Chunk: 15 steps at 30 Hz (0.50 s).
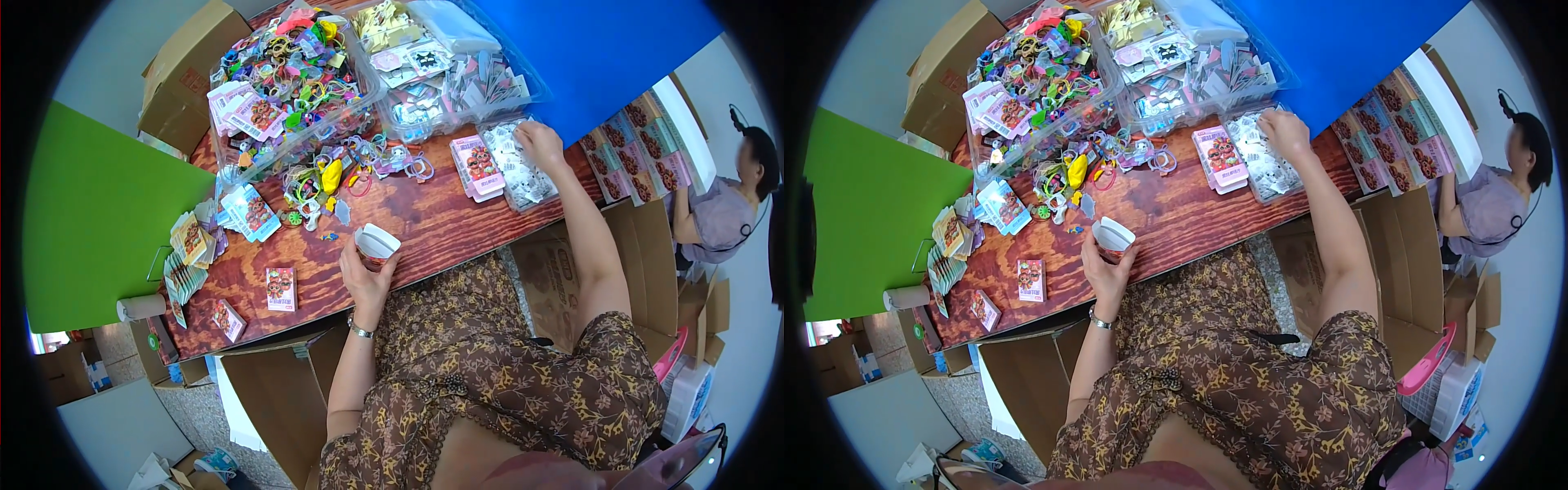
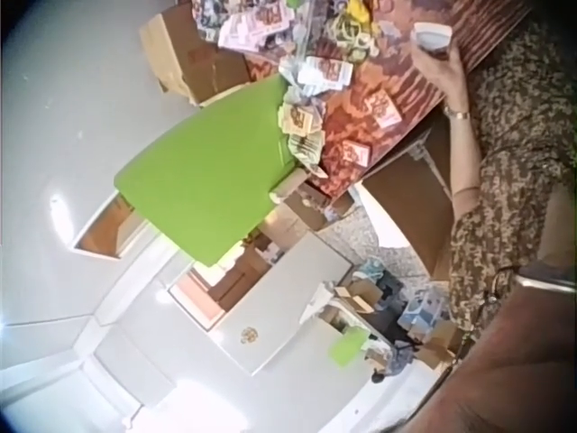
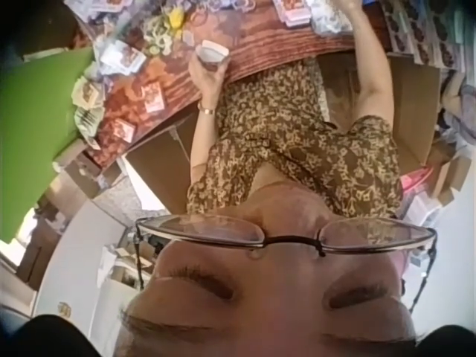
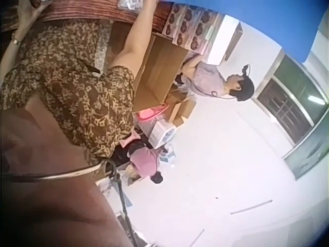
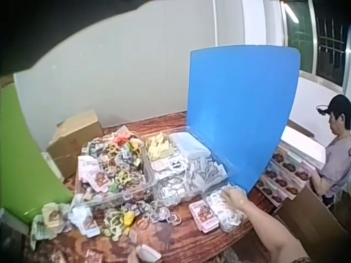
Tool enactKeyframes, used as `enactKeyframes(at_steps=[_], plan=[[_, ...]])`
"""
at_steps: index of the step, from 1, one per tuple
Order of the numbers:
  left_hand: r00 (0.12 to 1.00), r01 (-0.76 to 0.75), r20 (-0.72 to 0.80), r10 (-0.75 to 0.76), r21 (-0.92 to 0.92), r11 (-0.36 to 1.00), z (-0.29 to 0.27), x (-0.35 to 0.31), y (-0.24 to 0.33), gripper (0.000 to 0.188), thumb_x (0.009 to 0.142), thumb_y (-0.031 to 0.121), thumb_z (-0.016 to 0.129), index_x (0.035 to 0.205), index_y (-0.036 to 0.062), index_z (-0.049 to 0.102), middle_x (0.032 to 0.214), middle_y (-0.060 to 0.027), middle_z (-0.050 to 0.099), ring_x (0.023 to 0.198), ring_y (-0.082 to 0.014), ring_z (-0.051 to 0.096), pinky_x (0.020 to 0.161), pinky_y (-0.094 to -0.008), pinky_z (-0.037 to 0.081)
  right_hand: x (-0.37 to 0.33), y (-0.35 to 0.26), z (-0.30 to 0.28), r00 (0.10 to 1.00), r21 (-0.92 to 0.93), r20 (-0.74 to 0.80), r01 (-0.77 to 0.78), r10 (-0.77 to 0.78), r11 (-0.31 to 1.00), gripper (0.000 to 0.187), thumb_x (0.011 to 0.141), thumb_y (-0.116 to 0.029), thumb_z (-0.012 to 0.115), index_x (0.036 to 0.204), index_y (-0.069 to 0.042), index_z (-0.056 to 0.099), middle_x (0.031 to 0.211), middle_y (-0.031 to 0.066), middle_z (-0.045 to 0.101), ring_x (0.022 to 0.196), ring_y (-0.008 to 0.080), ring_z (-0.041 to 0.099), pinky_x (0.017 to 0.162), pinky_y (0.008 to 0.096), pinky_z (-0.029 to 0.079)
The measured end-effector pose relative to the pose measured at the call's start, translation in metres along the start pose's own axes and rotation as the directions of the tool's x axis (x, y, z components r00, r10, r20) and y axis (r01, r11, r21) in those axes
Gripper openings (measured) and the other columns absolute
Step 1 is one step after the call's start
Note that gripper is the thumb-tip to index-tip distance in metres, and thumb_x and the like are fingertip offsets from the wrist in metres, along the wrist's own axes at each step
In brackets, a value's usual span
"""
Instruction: The actor is packaging small stickers and toy parts into individual plastic capsules at a workbench.
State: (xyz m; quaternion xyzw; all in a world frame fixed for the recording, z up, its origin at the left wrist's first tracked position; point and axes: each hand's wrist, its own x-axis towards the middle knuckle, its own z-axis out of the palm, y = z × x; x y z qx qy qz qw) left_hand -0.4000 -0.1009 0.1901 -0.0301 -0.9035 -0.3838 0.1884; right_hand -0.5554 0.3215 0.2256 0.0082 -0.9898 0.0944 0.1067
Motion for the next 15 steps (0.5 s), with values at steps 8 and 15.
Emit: enactKeyframes(at_steps=[8,15], plan=[[0.998,-0.036,-0.045,0.037,0.014,0.999,0.001,0.004,0.003,0.085,0.065,0.024,0.092,0.136,0.0036,0.05,0.114,-0.016,0.061,0.1,-0.0346,0.058,0.085,-0.0442,0.049,0.009,-0.014,-0.025,0.939,0.748,0.283,-0.344,0.196,0.568,0.021,0.1,-0.024,0.063,0.105,-0.005,0.07,0.089,-0.0007,0.068,0.076,0.0086,0.06,0.067,0.027,0.048],[0.999,0.041,-0.006,-0.041,0.106,0.993,0.009,0.004,0.005,0.078,0.066,0.039,0.091,0.129,0.0077,0.057,0.113,-0.0117,0.063,0.099,-0.0333,0.059,0.084,-0.0418,0.05,-0.04,-0.17,-0.031,0.953,0.857,0.213,-0.078,-0.213,0.509,0.016,0.097,-0.012,0.066,0.111,-0.004,0.066,0.092,0.0004,0.069,0.079,0.0063,0.063,0.064,0.0241,0.049]])
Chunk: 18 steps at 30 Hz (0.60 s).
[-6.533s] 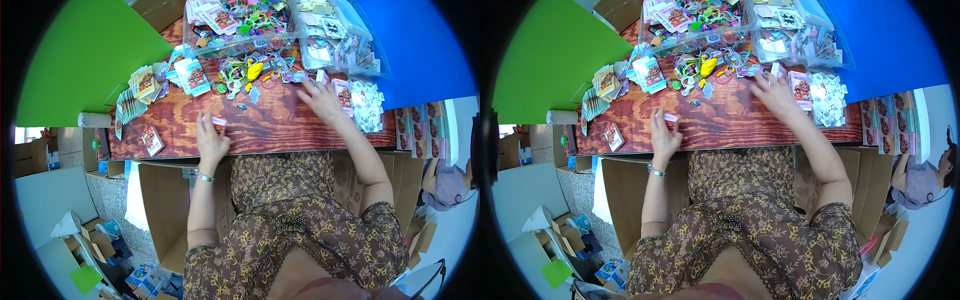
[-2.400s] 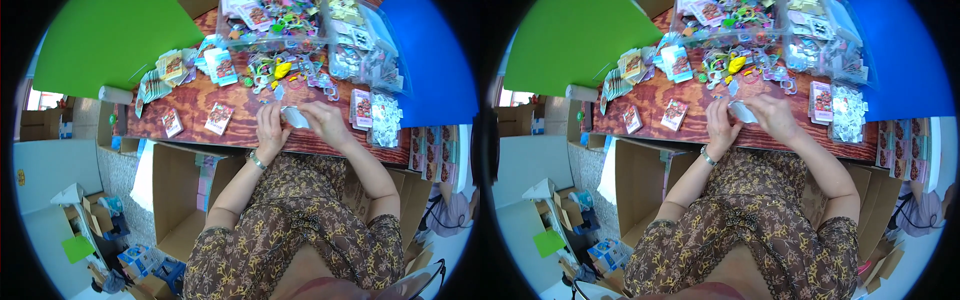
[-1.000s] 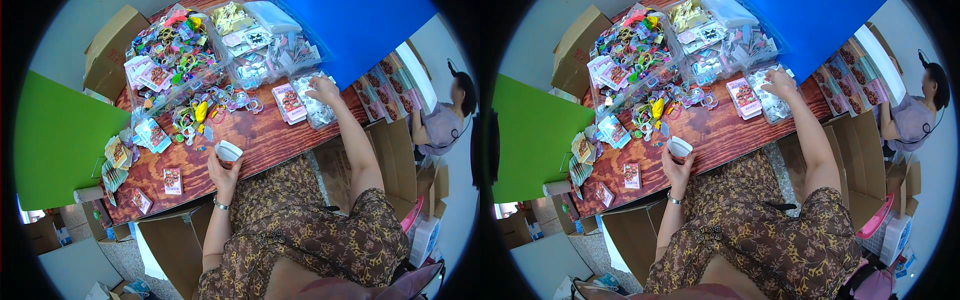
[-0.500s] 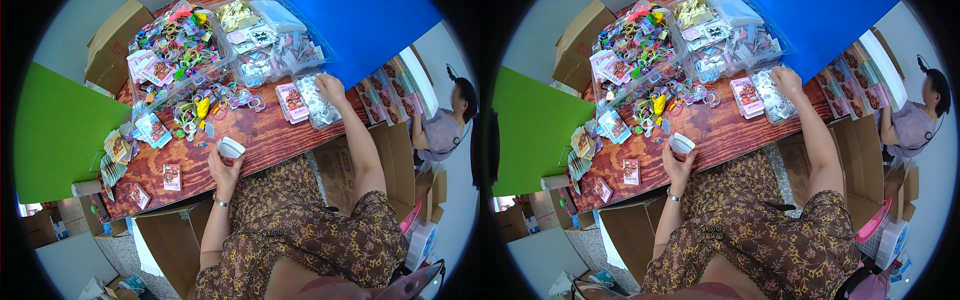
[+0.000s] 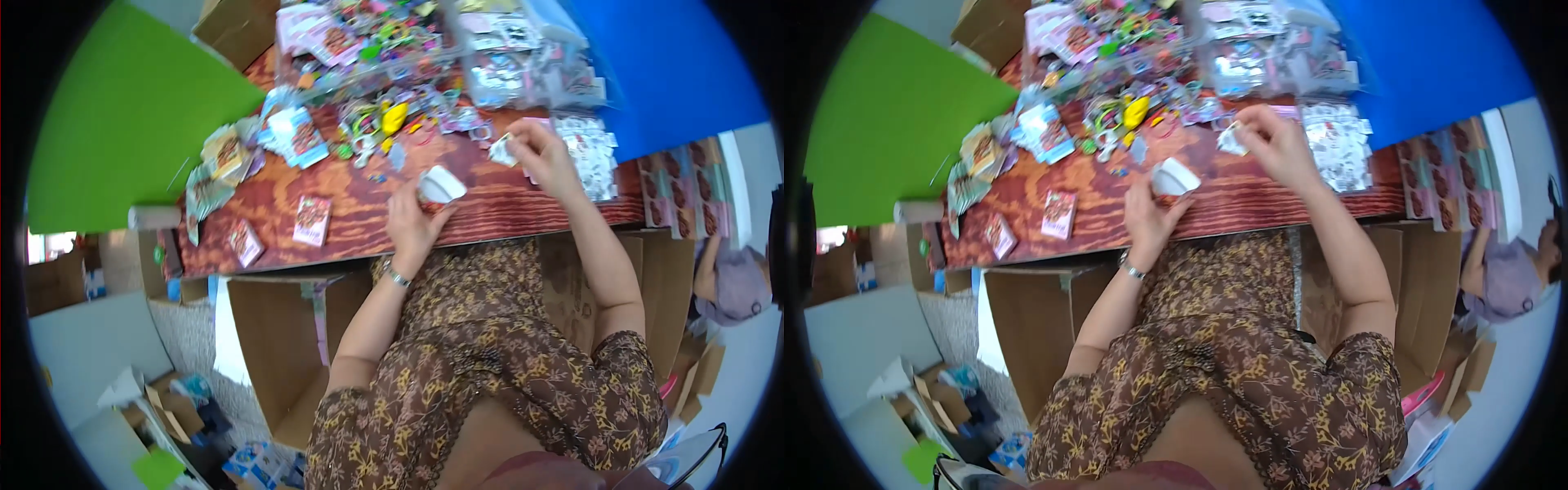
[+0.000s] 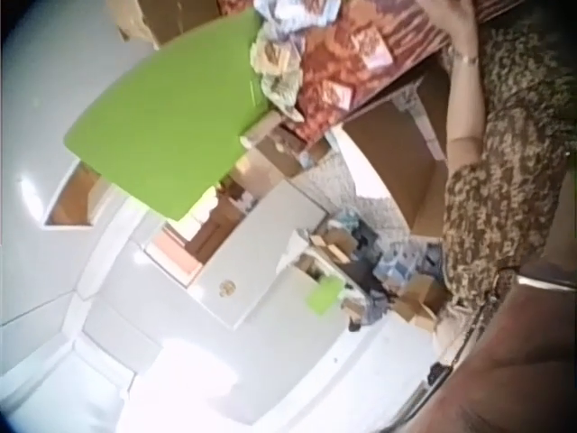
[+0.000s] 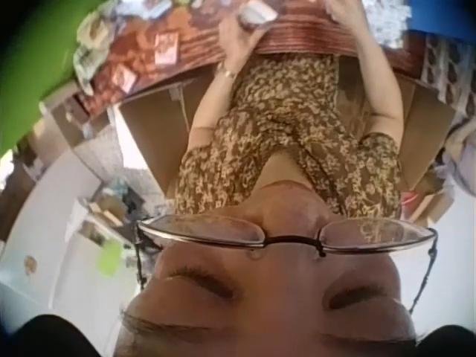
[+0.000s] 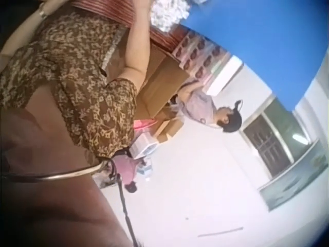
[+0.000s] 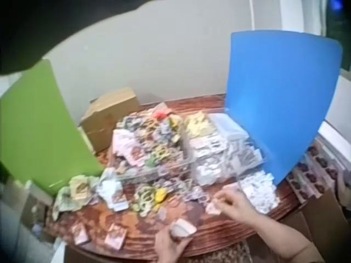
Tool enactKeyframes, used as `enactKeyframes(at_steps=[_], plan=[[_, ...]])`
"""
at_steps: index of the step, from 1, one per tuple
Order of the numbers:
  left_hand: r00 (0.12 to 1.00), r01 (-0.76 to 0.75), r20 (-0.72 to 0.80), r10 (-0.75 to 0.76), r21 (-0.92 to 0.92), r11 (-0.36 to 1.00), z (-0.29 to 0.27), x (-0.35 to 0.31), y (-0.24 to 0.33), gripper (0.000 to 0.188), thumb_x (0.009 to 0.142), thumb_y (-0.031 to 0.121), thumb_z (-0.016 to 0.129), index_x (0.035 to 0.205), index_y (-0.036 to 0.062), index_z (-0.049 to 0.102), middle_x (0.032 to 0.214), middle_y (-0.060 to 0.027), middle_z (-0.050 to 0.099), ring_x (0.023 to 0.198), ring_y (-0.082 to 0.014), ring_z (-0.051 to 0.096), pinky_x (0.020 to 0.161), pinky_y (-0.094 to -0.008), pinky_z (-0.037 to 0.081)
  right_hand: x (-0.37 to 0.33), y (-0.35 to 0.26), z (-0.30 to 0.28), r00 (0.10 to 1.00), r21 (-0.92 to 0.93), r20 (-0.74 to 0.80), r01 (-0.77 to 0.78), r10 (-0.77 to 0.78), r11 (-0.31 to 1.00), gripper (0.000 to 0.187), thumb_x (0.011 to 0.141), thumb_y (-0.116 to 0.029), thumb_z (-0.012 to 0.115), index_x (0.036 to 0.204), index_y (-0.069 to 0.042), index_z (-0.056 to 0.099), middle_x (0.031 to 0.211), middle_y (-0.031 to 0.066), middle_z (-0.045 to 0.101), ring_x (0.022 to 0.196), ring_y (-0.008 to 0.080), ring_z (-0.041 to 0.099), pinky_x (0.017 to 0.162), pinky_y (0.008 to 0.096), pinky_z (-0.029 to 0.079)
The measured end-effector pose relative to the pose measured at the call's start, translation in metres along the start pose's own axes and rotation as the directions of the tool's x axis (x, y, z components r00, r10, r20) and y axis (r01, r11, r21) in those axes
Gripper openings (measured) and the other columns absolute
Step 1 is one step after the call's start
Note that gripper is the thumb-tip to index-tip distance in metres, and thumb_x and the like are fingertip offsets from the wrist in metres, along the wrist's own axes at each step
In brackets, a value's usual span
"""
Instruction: The actor is packaging small stickers and toy parts into individual plastic capsules at a workbench.
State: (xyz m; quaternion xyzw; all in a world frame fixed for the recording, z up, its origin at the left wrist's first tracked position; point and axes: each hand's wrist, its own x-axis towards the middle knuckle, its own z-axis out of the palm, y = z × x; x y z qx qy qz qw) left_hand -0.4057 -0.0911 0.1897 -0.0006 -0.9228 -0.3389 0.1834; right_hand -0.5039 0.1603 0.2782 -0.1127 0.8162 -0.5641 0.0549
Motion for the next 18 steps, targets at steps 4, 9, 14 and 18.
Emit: enactKeyframes(at_steps=[4,9,14,18], plan=[[0.999,0.014,-0.04,-0.013,0.014,1.0,-0.002,0.002,0.006,0.08,0.064,0.036,0.091,0.129,0.0055,0.055,0.116,-0.0134,0.061,0.101,-0.0346,0.058,0.084,-0.0425,0.05,-0.006,-0.02,0.08,0.862,-0.317,0.102,0.501,-0.496,0.805,0.015,0.088,-0.01,0.074,0.1,-0.005,0.067,0.089,0.0111,0.07,0.075,0.0247,0.068,0.065,0.0363,0.053],[0.998,0.008,-0.061,-0.008,0.003,1.0,-0.011,-0.004,0.006,0.078,0.066,0.024,0.089,0.132,0.0036,0.052,0.119,-0.0159,0.06,0.108,-0.0363,0.057,0.089,-0.044,0.05,-0.005,-0.026,0.113,0.766,-0.507,0.307,0.634,-0.564,0.584,0.021,0.084,-0.022,0.075,0.099,-0.01,0.068,0.084,0.0098,0.066,0.078,0.027,0.069,0.068,0.04,0.056],[0.994,0.027,-0.105,-0.026,0.01,1.0,-0.015,-0.01,-0.005,0.08,0.064,0.021,0.09,0.133,0.0027,0.052,0.117,-0.0161,0.061,0.106,-0.0365,0.059,0.089,-0.0438,0.049,-0.001,-0.026,0.12,0.712,-0.43,0.357,0.7,-0.604,0.571,0.022,0.085,-0.023,0.074,0.102,-0.009,0.07,0.087,0.0099,0.068,0.079,0.0273,0.069,0.068,0.0405,0.056],[0.993,0.076,-0.081,-0.081,-0.064,0.995,-0.024,-0.015,-0.006,0.082,0.069,0.027,0.088,0.135,-0.0006,0.05,0.12,-0.0195,0.058,0.108,-0.0392,0.056,0.09,-0.0458,0.048,0.048,-0.01,0.122,0.903,-0.302,0.166,0.43,-0.397,0.851,0.022,0.091,-0.02,0.07,0.107,-0.005,0.07,0.098,0.013,0.071,0.085,0.0309,0.069,0.073,0.0395,0.056]])
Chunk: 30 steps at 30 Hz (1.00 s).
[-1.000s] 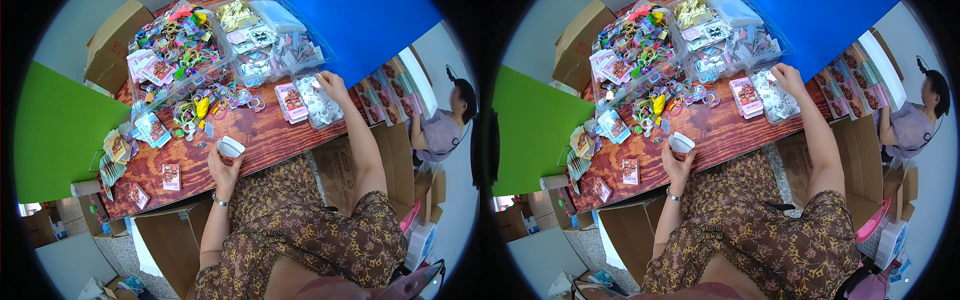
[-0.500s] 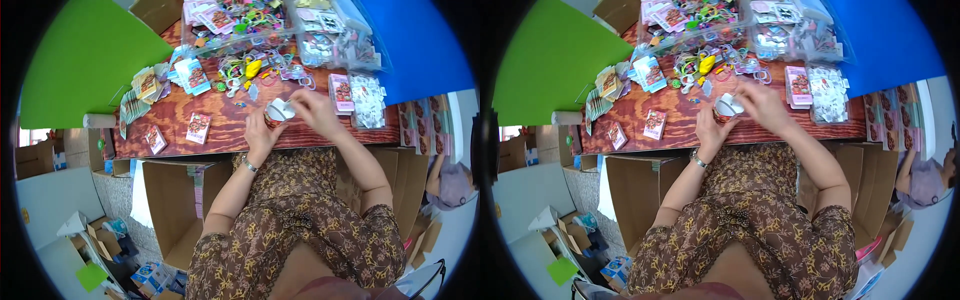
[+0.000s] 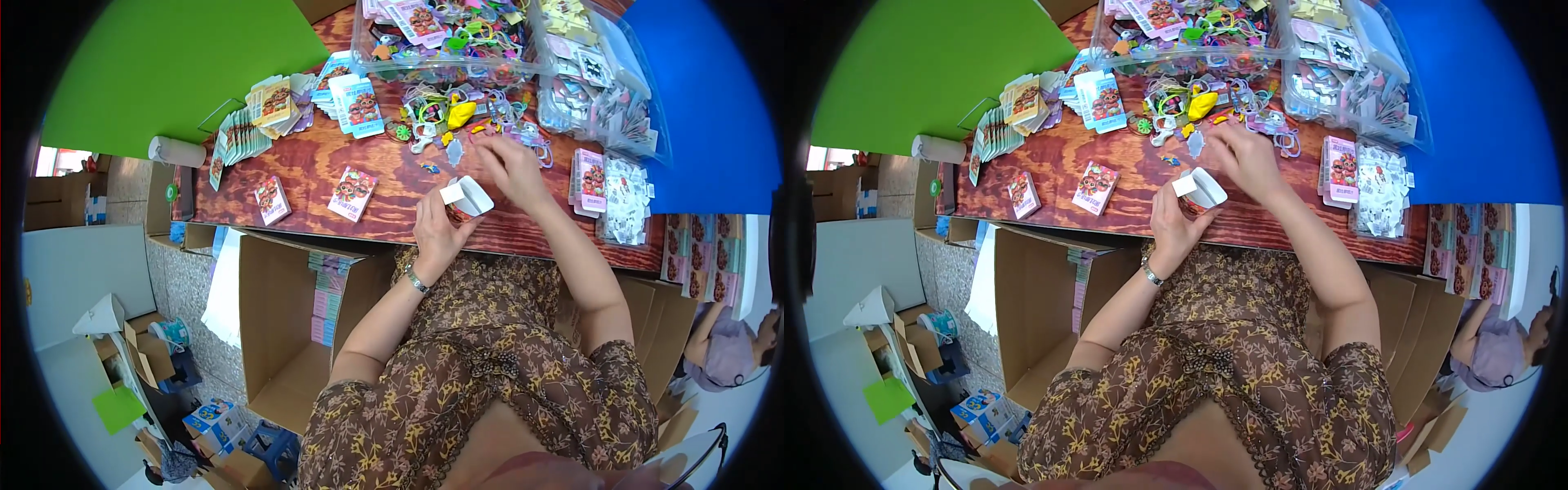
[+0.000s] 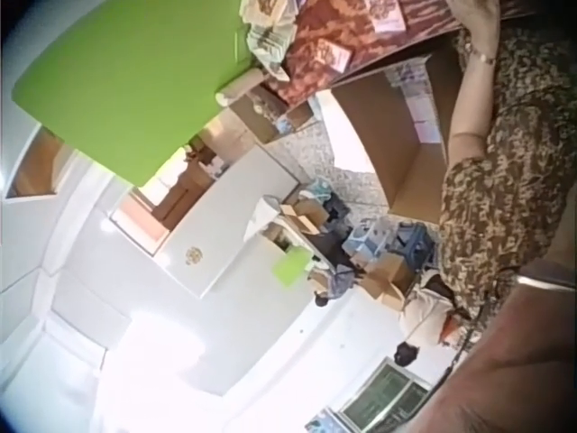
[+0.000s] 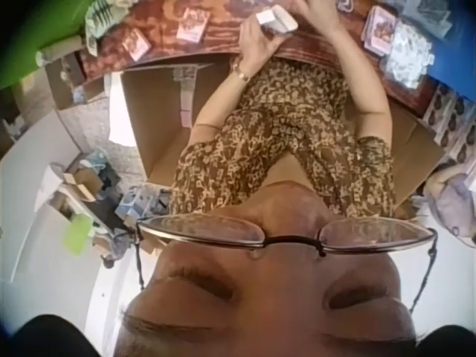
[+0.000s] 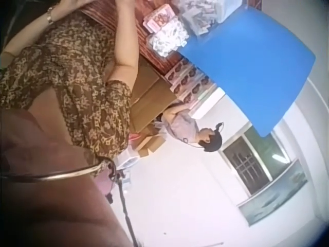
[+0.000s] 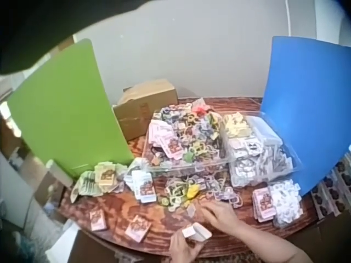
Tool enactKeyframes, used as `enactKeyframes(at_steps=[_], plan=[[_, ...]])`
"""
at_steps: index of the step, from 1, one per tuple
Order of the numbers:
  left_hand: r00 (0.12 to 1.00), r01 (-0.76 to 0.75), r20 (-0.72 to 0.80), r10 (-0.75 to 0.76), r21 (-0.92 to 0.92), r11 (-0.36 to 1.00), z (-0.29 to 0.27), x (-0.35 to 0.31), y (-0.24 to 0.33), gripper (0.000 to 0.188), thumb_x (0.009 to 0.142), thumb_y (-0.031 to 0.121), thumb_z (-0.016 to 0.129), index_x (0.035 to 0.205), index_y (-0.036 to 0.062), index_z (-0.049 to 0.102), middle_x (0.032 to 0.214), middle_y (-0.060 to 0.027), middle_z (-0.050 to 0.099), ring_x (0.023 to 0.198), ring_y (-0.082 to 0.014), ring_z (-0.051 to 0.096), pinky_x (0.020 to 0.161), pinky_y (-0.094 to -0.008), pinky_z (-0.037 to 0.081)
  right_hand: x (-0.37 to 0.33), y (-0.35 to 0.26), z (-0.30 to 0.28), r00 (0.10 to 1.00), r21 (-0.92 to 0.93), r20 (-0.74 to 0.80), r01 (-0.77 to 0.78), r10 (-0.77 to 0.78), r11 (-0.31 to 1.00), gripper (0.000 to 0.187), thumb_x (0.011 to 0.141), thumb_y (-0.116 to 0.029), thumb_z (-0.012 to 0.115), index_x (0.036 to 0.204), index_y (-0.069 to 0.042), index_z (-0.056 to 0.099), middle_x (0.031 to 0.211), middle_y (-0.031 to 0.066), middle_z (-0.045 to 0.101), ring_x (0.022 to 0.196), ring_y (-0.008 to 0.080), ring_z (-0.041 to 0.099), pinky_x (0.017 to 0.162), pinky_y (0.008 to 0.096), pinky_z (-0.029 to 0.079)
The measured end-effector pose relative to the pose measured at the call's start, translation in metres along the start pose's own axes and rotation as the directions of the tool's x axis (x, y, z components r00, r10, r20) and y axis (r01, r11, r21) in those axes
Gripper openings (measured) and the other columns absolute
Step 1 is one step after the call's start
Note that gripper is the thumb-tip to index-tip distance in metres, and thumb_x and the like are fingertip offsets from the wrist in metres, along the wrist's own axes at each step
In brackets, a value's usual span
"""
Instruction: The actor is packaging small stickers and toy parts into individual plastic capsules at a workbench.
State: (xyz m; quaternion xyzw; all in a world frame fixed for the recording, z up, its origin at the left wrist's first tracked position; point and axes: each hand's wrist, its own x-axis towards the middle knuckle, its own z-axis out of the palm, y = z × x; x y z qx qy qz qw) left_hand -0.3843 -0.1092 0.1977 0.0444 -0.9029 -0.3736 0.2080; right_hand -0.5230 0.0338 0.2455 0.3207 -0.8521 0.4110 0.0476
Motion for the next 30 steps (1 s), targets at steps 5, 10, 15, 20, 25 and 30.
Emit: enactKeyframes(at_steps=[5,10,15,20,25,30], plan=[[0.996,-0.04,-0.078,0.04,-0.01,0.999,-0.01,-0.004,-0.001,0.079,0.067,0.027,0.092,0.13,0.0003,0.054,0.114,-0.0166,0.062,0.104,-0.0365,0.06,0.088,-0.0439,0.049,0.021,0.023,0.045,0.967,-0.422,0.074,-0.191,0.244,0.886,0.044,0.087,-0.038,0.075,0.118,-0.009,0.063,0.113,0.015,0.066,0.105,0.0333,0.064,0.082,0.0458,0.055],[0.995,-0.005,-0.102,0.003,-0.022,1.0,-0.013,-0.01,-0.01,0.078,0.066,0.024,0.092,0.13,0.0003,0.054,0.115,-0.016,0.062,0.106,-0.0359,0.059,0.09,-0.0442,0.048,0.016,0.026,0.072,0.968,-0.474,0.057,-0.187,0.243,0.86,0.053,0.079,-0.037,0.081,0.12,-0.012,0.059,0.112,0.0188,0.064,0.109,0.0379,0.06,0.09,0.0492,0.051],[0.998,-0.008,-0.066,0.007,-0.024,1.0,-0.011,-0.009,-0.015,0.087,0.068,0.029,0.091,0.136,-0.0045,0.048,0.123,-0.0228,0.058,0.111,-0.041,0.056,0.094,-0.0468,0.049,0.016,0.046,0.059,0.879,-0.241,0.212,-0.376,0.427,0.895,0.053,0.079,-0.021,0.08,0.125,-0.011,0.055,0.109,0.0173,0.065,0.108,0.0358,0.063,0.089,0.0488,0.052],[0.998,-0.005,-0.067,0.003,-0.022,1.0,-0.011,-0.009,-0.016,0.087,0.068,0.03,0.091,0.135,-0.0042,0.048,0.123,-0.0222,0.058,0.111,-0.0407,0.056,0.094,-0.0466,0.048,0.004,0.054,0.043,0.935,-0.254,0.182,-0.255,0.305,0.933,0.058,0.077,-0.017,0.081,0.126,-0.008,0.053,0.113,0.0194,0.063,0.106,0.0375,0.063,0.09,0.0475,0.052],[0.997,-0.014,-0.07,0.013,-0.022,1.0,-0.012,-0.008,-0.017,0.086,0.068,0.029,0.091,0.135,-0.0031,0.048,0.123,-0.0212,0.058,0.112,-0.04,0.056,0.095,-0.0465,0.048,-0.001,0.055,0.023,0.957,-0.214,0.06,-0.267,0.285,0.94,0.064,0.079,-0.029,0.081,0.13,-0.004,0.054,0.115,0.0201,0.063,0.109,0.0347,0.062,0.091,0.0441,0.051],[0.998,-0.009,-0.064,0.007,-0.025,1.0,-0.013,-0.007,-0.014,0.086,0.068,0.027,0.091,0.136,-0.0019,0.047,0.124,-0.0192,0.059,0.113,-0.0382,0.056,0.095,-0.0457,0.048,-0.003,0.049,0.027,0.892,-0.423,0.03,-0.397,0.451,0.814,0.063,0.079,-0.038,0.083,0.127,-0.005,0.057,0.113,0.0193,0.064,0.108,0.035,0.063,0.089,0.0457,0.051]])
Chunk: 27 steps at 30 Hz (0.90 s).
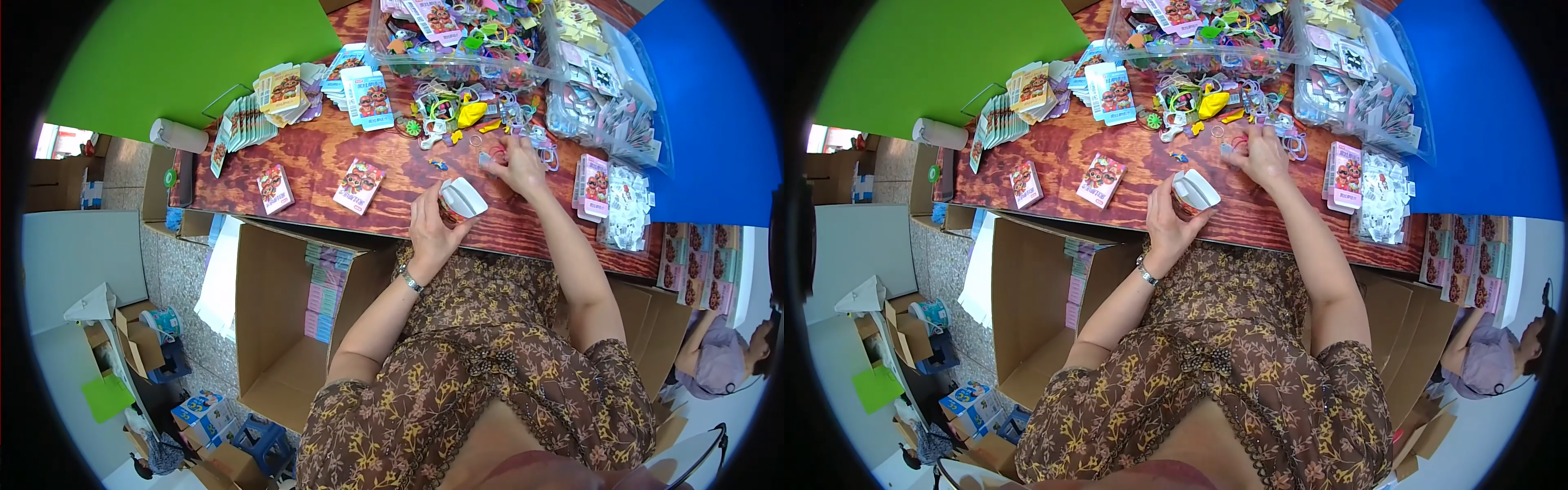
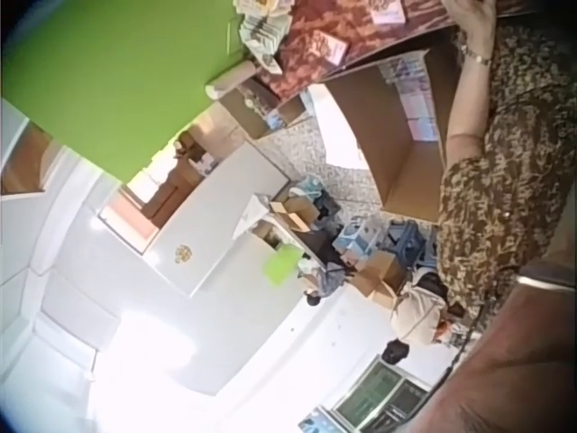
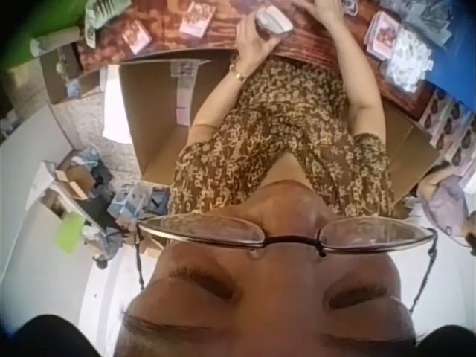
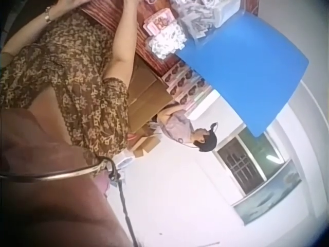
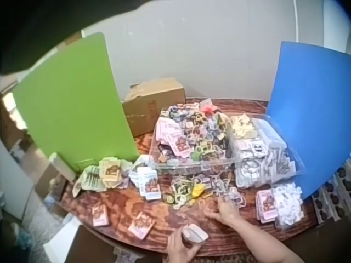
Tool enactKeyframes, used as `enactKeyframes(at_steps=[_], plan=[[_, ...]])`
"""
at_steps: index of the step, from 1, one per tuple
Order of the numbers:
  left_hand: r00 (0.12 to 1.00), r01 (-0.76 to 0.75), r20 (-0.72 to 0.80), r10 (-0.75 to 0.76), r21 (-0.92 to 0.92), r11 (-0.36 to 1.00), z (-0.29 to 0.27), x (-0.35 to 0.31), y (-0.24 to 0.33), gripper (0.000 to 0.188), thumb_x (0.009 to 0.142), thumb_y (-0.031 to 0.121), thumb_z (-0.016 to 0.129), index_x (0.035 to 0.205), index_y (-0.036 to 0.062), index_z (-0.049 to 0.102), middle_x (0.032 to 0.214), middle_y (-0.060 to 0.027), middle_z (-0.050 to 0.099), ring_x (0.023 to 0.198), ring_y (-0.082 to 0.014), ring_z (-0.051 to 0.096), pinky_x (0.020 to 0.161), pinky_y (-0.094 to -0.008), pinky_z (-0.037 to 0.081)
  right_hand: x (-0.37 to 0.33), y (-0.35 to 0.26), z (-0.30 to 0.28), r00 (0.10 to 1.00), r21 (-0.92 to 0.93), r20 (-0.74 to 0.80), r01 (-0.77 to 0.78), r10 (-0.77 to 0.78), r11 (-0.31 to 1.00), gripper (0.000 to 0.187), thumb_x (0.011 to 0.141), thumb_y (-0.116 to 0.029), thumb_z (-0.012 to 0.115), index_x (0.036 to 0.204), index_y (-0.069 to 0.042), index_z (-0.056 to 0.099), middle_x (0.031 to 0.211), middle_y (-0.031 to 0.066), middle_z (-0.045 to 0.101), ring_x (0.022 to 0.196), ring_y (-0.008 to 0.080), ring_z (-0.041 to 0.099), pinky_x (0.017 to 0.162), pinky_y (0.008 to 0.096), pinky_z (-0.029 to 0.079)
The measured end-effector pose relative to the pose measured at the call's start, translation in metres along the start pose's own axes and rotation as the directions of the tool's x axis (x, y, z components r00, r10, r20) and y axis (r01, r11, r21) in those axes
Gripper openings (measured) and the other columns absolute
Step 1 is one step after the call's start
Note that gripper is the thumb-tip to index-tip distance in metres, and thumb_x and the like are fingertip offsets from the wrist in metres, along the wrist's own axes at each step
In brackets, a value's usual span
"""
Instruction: The actor is packaging small stickers and toy parts into individual plastic capsules at a workbench.
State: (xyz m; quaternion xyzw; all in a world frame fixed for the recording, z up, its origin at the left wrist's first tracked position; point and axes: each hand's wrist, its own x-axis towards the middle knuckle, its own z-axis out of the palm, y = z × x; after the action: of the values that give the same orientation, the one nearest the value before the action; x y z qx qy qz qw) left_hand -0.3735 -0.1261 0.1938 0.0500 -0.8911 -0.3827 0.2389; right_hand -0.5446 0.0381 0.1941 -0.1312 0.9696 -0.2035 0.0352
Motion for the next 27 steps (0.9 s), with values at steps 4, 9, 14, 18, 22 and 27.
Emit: enactKeyframes(at_steps=[4,9,14,18,22,27], plan=[[1.0,-0.001,-0.001,0.001,0.007,1.0,0.001,0.001,0.001,0.086,0.068,0.027,0.091,0.137,-0.0014,0.047,0.125,-0.0186,0.059,0.113,-0.0377,0.056,0.095,-0.0456,0.047,0.002,-0.002,0.007,0.971,0.009,0.233,0.06,-0.061,0.998,0.069,0.077,-0.032,0.084,0.132,-0.005,0.052,0.123,0.0248,0.059,0.114,0.0401,0.061,0.093,0.049,0.052],[0.999,0.008,-0.052,-0.007,0.017,1.0,0.003,0.002,0.002,0.084,0.063,0.023,0.093,0.134,0.0017,0.052,0.117,-0.0159,0.062,0.107,-0.0357,0.058,0.092,-0.0444,0.048,0.004,-0.006,0.01,0.961,0.052,0.226,0.148,-0.157,0.988,0.059,0.078,-0.026,0.084,0.122,-0.002,0.052,0.124,0.024,0.059,0.115,0.0402,0.061,0.092,0.0496,0.052],[0.998,0.02,-0.062,-0.016,0.068,0.997,0.002,0.004,-0.002,0.084,0.062,0.027,0.093,0.132,0.0029,0.053,0.115,-0.0139,0.062,0.105,-0.0344,0.058,0.09,-0.0448,0.047,0.0,-0.02,-0.027,0.934,0.3,0.276,0.139,-0.226,0.944,0.047,0.081,-0.02,0.081,0.115,-0.009,0.052,0.099,0.0167,0.069,0.095,0.0332,0.069,0.079,0.045,0.052],[0.997,0.052,-0.068,-0.041,0.171,0.984,0.004,0.005,-0.004,0.085,0.061,0.033,0.093,0.13,0.0042,0.053,0.113,-0.0129,0.061,0.103,-0.0337,0.056,0.089,-0.0456,0.046,0.002,-0.039,-0.09,0.883,0.328,0.233,0.323,-0.408,0.888,0.042,0.081,-0.017,0.079,0.116,-0.008,0.057,0.096,0.0143,0.07,0.092,0.0276,0.07,0.076,0.0403,0.051],[0.994,0.082,-0.083,-0.068,0.18,0.98,0.012,0.008,-0.002,0.085,0.061,0.035,0.093,0.13,0.0048,0.053,0.115,-0.0125,0.059,0.104,-0.0338,0.054,0.087,-0.0445,0.045,-0.003,-0.064,-0.125,0.754,0.327,0.32,0.481,-0.574,0.814,0.035,0.079,-0.013,0.078,0.109,-0.007,0.061,0.092,0.0167,0.069,0.091,0.0331,0.069,0.077,0.0428,0.052],[0.993,0.099,-0.08,-0.087,0.165,0.981,0.014,0.01,0.002,0.087,0.062,0.035,0.091,0.134,0.008,0.051,0.115,-0.0108,0.057,0.105,-0.0318,0.053,0.09,-0.0433,0.042,-0.009,-0.079,-0.113,0.645,0.318,0.332,0.61,-0.688,0.726,0.033,0.077,-0.011,0.078,0.105,-0.006,0.061,0.092,0.0187,0.068,0.09,0.0369,0.068,0.076,0.0468,0.053]])
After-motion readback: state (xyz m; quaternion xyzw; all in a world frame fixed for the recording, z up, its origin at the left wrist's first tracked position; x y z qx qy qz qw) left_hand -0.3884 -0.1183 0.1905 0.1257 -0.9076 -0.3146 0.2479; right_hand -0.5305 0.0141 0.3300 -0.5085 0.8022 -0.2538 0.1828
